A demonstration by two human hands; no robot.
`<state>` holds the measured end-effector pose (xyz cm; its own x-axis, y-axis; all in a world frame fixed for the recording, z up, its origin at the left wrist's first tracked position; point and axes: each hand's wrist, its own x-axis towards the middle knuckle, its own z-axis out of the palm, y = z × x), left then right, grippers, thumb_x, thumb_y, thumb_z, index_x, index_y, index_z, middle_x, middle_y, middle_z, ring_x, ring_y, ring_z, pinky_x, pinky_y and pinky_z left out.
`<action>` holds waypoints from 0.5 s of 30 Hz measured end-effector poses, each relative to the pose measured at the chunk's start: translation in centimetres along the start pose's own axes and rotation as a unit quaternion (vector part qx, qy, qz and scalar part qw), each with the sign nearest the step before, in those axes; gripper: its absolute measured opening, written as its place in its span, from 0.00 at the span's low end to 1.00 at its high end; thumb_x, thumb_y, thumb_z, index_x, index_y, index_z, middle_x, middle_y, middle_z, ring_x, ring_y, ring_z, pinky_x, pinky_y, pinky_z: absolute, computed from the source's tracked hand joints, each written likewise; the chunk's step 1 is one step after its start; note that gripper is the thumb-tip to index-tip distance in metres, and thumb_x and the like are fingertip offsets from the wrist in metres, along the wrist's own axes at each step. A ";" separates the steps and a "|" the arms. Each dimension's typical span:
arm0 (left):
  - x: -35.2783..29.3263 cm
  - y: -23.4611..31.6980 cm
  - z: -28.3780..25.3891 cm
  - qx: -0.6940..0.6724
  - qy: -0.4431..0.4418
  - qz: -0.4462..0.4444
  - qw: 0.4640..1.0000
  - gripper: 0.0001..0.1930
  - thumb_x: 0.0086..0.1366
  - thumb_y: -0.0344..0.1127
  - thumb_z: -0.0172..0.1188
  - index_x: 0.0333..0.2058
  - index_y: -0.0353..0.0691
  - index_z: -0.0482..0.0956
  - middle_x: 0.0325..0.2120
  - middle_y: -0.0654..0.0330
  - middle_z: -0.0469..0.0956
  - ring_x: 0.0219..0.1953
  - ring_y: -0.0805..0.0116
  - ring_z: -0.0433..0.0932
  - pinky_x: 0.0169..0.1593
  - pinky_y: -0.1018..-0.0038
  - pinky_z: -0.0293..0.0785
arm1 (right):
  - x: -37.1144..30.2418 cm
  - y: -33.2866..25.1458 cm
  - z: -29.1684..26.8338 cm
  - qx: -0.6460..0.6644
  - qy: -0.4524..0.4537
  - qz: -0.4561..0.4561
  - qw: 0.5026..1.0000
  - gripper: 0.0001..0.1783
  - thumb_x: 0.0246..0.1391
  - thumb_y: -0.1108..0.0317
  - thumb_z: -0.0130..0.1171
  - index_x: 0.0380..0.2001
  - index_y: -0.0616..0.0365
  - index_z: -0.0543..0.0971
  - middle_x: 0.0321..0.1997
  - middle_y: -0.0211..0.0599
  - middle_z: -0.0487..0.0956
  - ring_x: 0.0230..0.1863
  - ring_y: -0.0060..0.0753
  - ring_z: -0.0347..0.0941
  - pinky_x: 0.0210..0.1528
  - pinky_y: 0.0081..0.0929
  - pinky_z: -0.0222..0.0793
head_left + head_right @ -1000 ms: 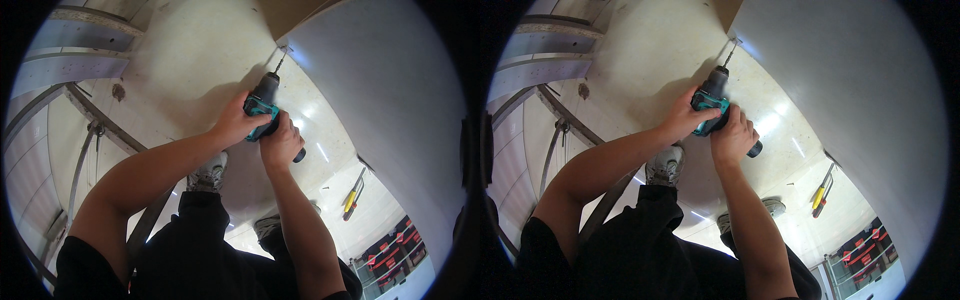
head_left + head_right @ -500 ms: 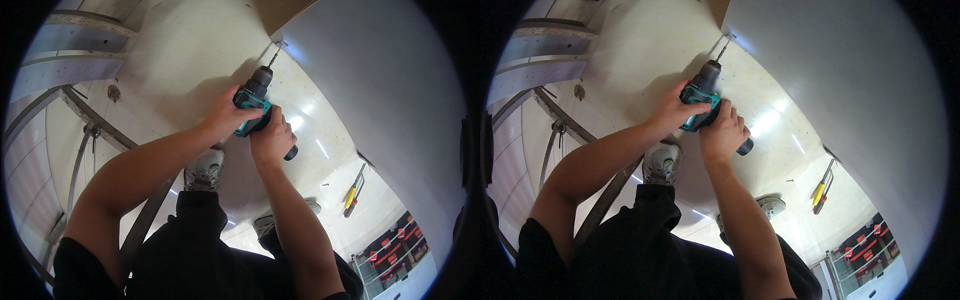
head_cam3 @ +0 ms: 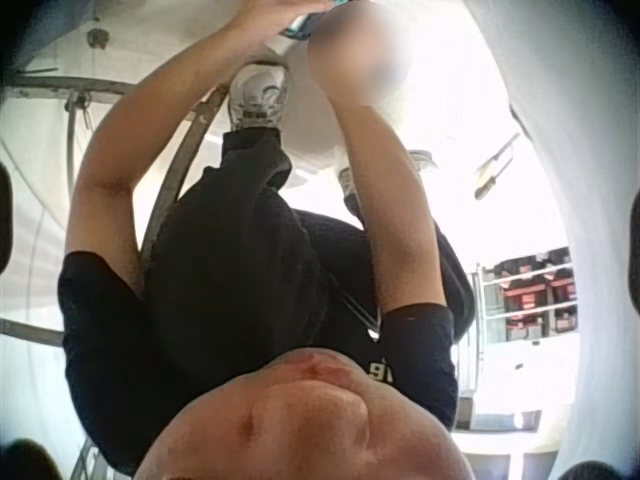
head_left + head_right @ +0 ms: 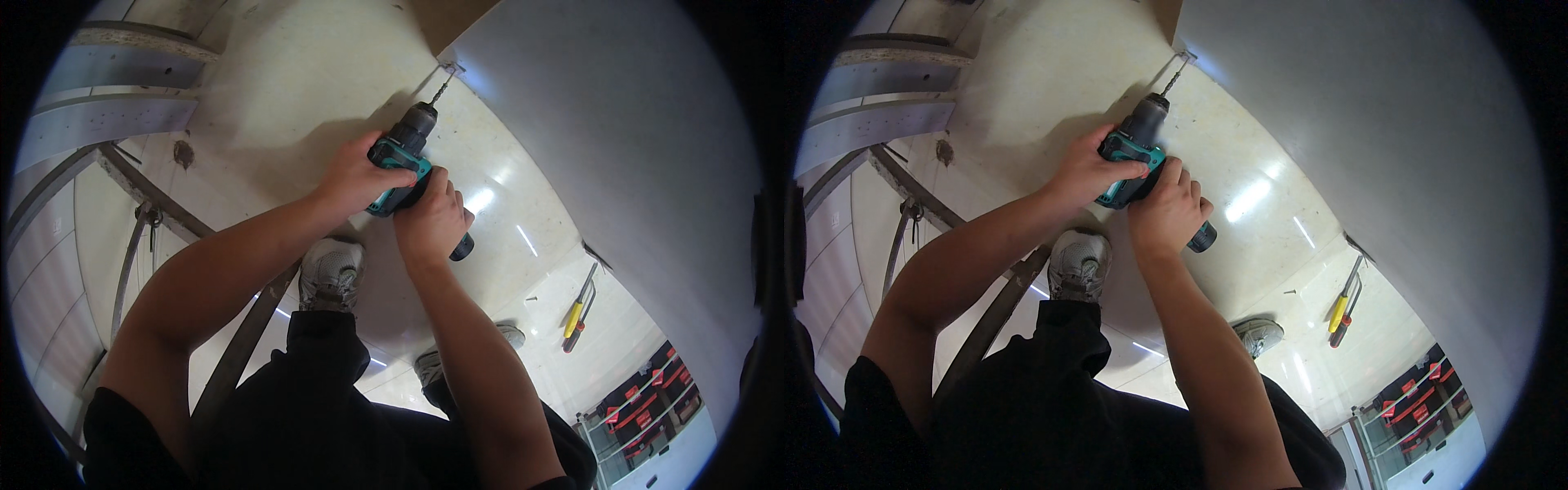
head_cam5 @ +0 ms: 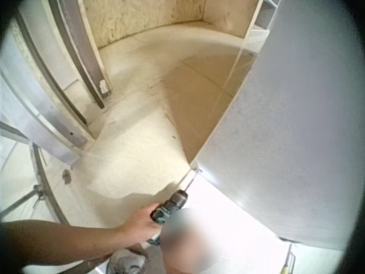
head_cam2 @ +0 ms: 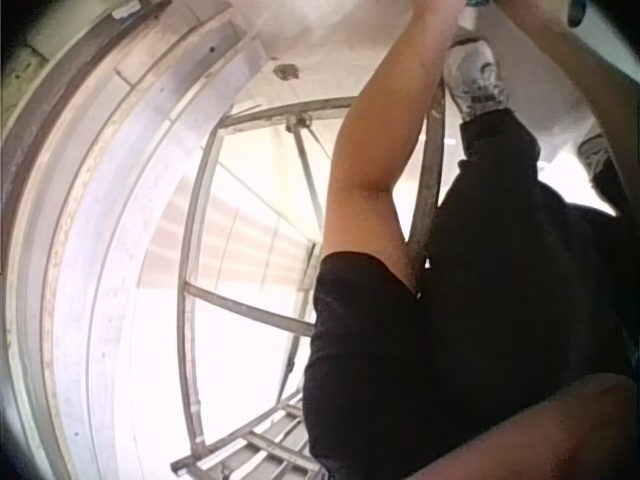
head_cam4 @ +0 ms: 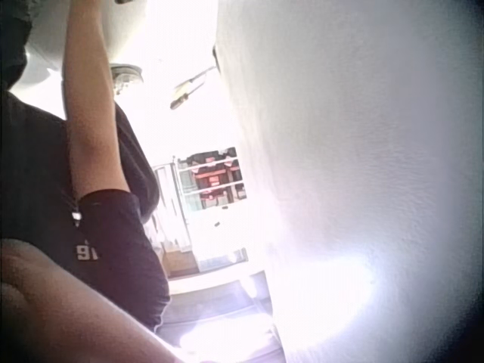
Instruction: The person assembles a white shelving unit by first using a pry bar to remove a damaged edge strip. They then retrieve a cordless drill and screws, and proceed to fasten the screws into the side panel of the unit to secure it.
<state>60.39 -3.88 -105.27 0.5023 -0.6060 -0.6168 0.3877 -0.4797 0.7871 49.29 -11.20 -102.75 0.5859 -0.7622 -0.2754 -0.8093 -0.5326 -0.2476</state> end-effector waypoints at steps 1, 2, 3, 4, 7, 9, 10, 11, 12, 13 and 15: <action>0.0 0.1 0.1 0.002 0.005 -0.003 1.000 0.22 0.48 0.26 0.69 0.44 0.36 0.75 0.31 0.60 0.81 0.34 0.74 0.80 0.40 0.75 0.76 | 0.0 0.0 0.0 -0.001 0.000 -0.003 1.000 0.14 0.44 0.68 0.57 0.37 0.53 0.70 0.32 0.32 0.77 0.39 0.40 0.74 0.42 0.43 0.62; -0.1 0.1 0.2 0.001 0.016 0.004 1.000 0.23 0.45 0.31 0.70 0.42 0.36 0.76 0.31 0.59 0.81 0.33 0.73 0.79 0.39 0.74 0.76 | 0.0 0.0 0.0 0.000 0.003 -0.001 1.000 0.14 0.44 0.68 0.57 0.37 0.53 0.70 0.32 0.32 0.77 0.38 0.40 0.74 0.41 0.43 0.62; -0.1 0.2 0.2 0.000 0.028 0.012 1.000 0.24 0.42 0.35 0.71 0.40 0.36 0.77 0.30 0.58 0.80 0.33 0.71 0.79 0.38 0.73 0.75 | 0.0 0.0 0.0 0.002 0.005 0.000 1.000 0.15 0.44 0.68 0.58 0.37 0.53 0.70 0.32 0.32 0.77 0.38 0.41 0.75 0.41 0.43 0.63; -0.1 0.2 0.3 -0.002 0.041 0.019 0.999 0.26 0.39 0.40 0.72 0.39 0.36 0.77 0.30 0.57 0.80 0.32 0.70 0.79 0.37 0.72 0.74 | 0.0 0.0 0.1 0.003 0.007 0.000 1.000 0.15 0.43 0.68 0.58 0.37 0.53 0.70 0.32 0.33 0.77 0.38 0.41 0.75 0.41 0.42 0.63; -0.1 0.5 0.3 0.014 0.038 0.001 0.999 0.27 0.39 0.42 0.73 0.39 0.36 0.77 0.29 0.57 0.80 0.31 0.68 0.78 0.37 0.71 0.74 | 0.2 0.2 0.3 0.037 0.003 -0.001 0.999 0.17 0.42 0.69 0.58 0.38 0.52 0.71 0.32 0.34 0.77 0.37 0.43 0.75 0.39 0.42 0.65; 0.1 0.2 -0.1 0.041 0.022 0.050 0.998 0.25 0.43 0.46 0.72 0.37 0.36 0.78 0.29 0.55 0.80 0.31 0.67 0.78 0.37 0.69 0.74 | 0.2 0.3 0.5 0.046 0.008 -0.004 0.999 0.17 0.41 0.69 0.59 0.38 0.52 0.71 0.31 0.34 0.77 0.35 0.45 0.75 0.38 0.43 0.66; 0.3 0.0 -0.4 0.055 0.015 0.074 0.996 0.24 0.46 0.48 0.71 0.36 0.36 0.78 0.28 0.55 0.80 0.31 0.67 0.78 0.37 0.68 0.73 | 0.1 0.3 0.5 0.050 0.010 -0.007 0.999 0.18 0.40 0.69 0.59 0.39 0.52 0.71 0.31 0.34 0.77 0.35 0.45 0.75 0.37 0.43 0.66; 1.1 0.0 -1.1 0.076 0.004 0.034 0.996 0.23 0.49 0.49 0.69 0.35 0.36 0.78 0.29 0.54 0.80 0.31 0.66 0.78 0.37 0.68 0.73 | 0.1 0.4 0.5 0.047 0.008 -0.004 0.999 0.18 0.40 0.69 0.59 0.39 0.51 0.71 0.31 0.34 0.77 0.35 0.46 0.76 0.36 0.43 0.67; 2.5 0.8 -2.0 0.098 -0.008 -0.007 0.995 0.22 0.52 0.51 0.66 0.33 0.36 0.78 0.29 0.54 0.79 0.31 0.66 0.78 0.37 0.67 0.73 | 0.2 0.5 0.4 0.044 0.006 0.000 0.999 0.18 0.40 0.69 0.60 0.39 0.51 0.71 0.31 0.34 0.77 0.34 0.46 0.76 0.36 0.43 0.67; 3.3 1.7 -2.8 0.118 -0.017 -0.048 0.992 0.22 0.55 0.52 0.64 0.32 0.35 0.78 0.29 0.53 0.79 0.31 0.65 0.78 0.37 0.67 0.72 | 0.1 0.5 0.3 0.040 0.004 0.000 0.999 0.18 0.39 0.69 0.60 0.38 0.51 0.71 0.31 0.35 0.77 0.34 0.46 0.76 0.35 0.44 0.67; 5.0 3.6 -4.1 0.222 0.106 0.183 0.952 0.17 0.61 0.47 0.58 0.30 0.36 0.78 0.30 0.52 0.77 0.33 0.55 0.77 0.37 0.64 0.72 | 0.0 0.3 0.4 0.039 0.010 -0.011 0.999 0.19 0.39 0.69 0.60 0.39 0.51 0.71 0.31 0.35 0.77 0.34 0.47 0.76 0.35 0.44 0.67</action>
<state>67.53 -6.03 -105.52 0.7042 -0.6644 -0.2502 -0.1845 -0.5116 0.8392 49.03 -11.25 -103.17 0.6016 -0.7583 -0.2511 -0.7902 -0.5190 -0.3259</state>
